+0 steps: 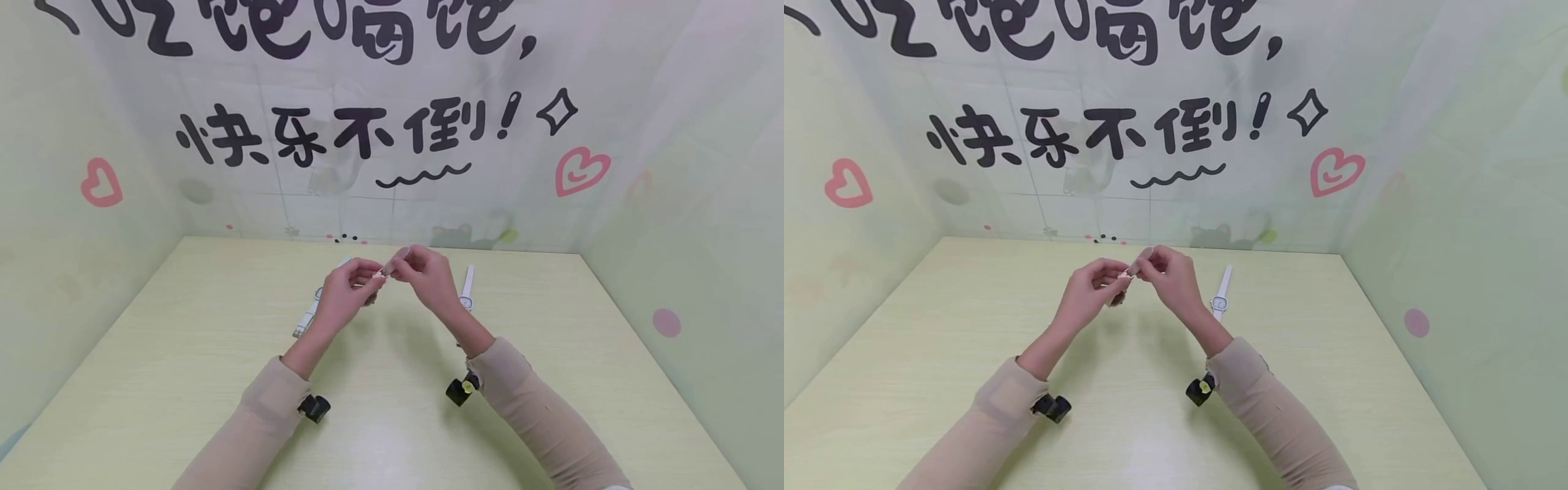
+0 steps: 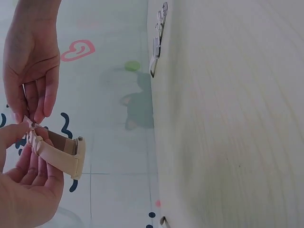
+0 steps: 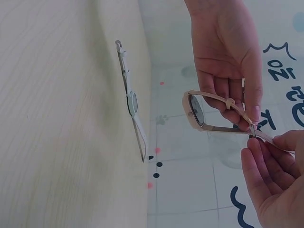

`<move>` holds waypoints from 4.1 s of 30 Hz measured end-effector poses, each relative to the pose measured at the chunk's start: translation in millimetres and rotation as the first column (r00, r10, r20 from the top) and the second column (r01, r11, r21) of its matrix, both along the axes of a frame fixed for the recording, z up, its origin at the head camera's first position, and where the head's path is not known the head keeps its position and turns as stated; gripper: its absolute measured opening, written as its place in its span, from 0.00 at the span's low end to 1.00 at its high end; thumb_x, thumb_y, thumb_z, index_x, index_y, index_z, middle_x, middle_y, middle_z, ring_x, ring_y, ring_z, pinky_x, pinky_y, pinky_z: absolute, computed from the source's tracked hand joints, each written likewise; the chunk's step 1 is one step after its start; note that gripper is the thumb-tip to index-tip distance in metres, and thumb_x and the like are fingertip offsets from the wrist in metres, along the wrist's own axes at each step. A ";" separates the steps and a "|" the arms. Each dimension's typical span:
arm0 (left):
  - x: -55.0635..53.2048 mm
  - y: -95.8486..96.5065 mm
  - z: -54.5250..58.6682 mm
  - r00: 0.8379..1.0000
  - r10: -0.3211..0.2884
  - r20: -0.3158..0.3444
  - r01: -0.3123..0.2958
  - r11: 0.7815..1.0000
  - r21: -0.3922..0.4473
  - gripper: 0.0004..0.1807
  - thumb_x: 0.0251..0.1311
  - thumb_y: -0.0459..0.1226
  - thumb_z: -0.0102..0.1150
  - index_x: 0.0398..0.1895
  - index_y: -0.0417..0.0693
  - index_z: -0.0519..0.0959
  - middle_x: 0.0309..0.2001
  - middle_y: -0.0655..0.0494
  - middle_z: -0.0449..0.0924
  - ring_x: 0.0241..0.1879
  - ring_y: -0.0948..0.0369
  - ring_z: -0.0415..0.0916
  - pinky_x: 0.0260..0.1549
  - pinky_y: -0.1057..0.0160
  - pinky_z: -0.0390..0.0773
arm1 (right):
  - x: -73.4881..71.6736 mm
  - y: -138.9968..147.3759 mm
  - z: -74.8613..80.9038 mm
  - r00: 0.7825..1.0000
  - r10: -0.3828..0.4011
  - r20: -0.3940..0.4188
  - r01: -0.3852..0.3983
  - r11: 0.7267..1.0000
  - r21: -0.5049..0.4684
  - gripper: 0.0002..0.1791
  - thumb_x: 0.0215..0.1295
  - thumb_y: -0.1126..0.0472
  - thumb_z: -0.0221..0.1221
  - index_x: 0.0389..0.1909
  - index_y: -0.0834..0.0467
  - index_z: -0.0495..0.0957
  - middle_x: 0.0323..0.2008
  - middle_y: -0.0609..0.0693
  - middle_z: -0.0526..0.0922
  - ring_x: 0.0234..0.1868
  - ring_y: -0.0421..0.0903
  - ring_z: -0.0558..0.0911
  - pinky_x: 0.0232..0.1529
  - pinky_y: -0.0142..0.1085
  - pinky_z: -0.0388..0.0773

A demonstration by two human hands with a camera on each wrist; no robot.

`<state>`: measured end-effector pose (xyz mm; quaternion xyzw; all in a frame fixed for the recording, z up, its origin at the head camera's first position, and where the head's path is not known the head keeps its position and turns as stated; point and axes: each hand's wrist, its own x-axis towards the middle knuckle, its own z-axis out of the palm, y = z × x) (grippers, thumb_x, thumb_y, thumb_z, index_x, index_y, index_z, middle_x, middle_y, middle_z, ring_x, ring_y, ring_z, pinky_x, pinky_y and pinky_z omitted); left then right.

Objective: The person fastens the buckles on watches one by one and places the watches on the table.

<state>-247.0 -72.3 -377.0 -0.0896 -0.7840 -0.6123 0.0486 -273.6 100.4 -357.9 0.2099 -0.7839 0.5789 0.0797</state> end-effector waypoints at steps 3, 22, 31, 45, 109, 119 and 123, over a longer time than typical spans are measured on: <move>-0.4 -1.3 0.0 1.000 -0.012 0.024 0.010 0.999 0.044 0.14 0.68 0.39 0.61 0.52 0.42 0.79 0.46 0.40 0.84 0.34 0.63 0.82 0.35 0.63 0.86 | 0.0 0.2 -0.1 1.000 0.000 -0.007 0.000 1.000 0.002 0.08 0.69 0.62 0.61 0.34 0.65 0.81 0.36 0.60 0.87 0.36 0.45 0.87 0.43 0.34 0.87; -1.2 3.4 1.8 0.997 0.066 0.030 -0.067 0.996 0.063 0.10 0.67 0.38 0.61 0.46 0.42 0.80 0.42 0.42 0.86 0.42 0.45 0.83 0.32 0.67 0.82 | 1.2 -1.3 -0.6 0.999 -0.009 -0.031 0.010 1.000 0.024 0.07 0.69 0.63 0.61 0.34 0.64 0.81 0.36 0.58 0.87 0.37 0.48 0.87 0.43 0.33 0.87; -2.1 5.9 2.3 0.996 0.090 0.017 -0.090 0.995 0.040 0.10 0.65 0.38 0.63 0.44 0.42 0.81 0.40 0.44 0.87 0.37 0.55 0.84 0.30 0.68 0.82 | 2.7 -0.5 -0.8 0.998 -0.018 -0.052 0.022 0.997 0.069 0.07 0.69 0.62 0.61 0.36 0.63 0.82 0.37 0.57 0.87 0.37 0.47 0.87 0.42 0.33 0.87; -2.8 6.2 1.9 0.996 0.084 0.041 -0.086 0.995 0.046 0.09 0.64 0.37 0.64 0.43 0.42 0.81 0.38 0.44 0.87 0.31 0.59 0.82 0.28 0.65 0.85 | 4.4 -0.1 0.1 0.999 -0.024 -0.048 0.027 0.997 0.071 0.07 0.69 0.62 0.61 0.36 0.63 0.82 0.36 0.58 0.87 0.37 0.48 0.87 0.42 0.32 0.87; -0.5 -5.9 -2.4 0.999 0.012 -0.042 -0.015 0.997 -0.072 0.14 0.63 0.39 0.66 0.50 0.44 0.84 0.45 0.45 0.87 0.41 0.58 0.84 0.38 0.72 0.81 | 7.4 -0.7 -3.0 0.992 -0.002 -0.126 0.008 0.999 0.046 0.08 0.66 0.64 0.64 0.43 0.62 0.80 0.43 0.57 0.88 0.46 0.51 0.87 0.49 0.39 0.86; 0.7 -5.8 0.1 0.999 0.023 -0.027 -0.024 0.999 -0.040 0.16 0.63 0.40 0.67 0.51 0.44 0.83 0.47 0.45 0.87 0.45 0.55 0.85 0.42 0.71 0.83 | 7.0 0.6 -3.5 0.986 0.017 -0.166 -0.018 1.000 -0.007 0.09 0.64 0.67 0.65 0.43 0.63 0.78 0.42 0.59 0.87 0.45 0.53 0.87 0.47 0.37 0.87; 0.4 -5.5 0.4 0.999 0.034 -0.027 -0.034 0.999 -0.002 0.14 0.62 0.40 0.67 0.48 0.43 0.83 0.47 0.46 0.87 0.47 0.55 0.85 0.46 0.68 0.84 | 6.8 1.9 -3.0 0.984 0.016 -0.179 -0.019 1.000 -0.016 0.09 0.64 0.67 0.65 0.43 0.64 0.79 0.41 0.59 0.87 0.44 0.52 0.87 0.46 0.35 0.86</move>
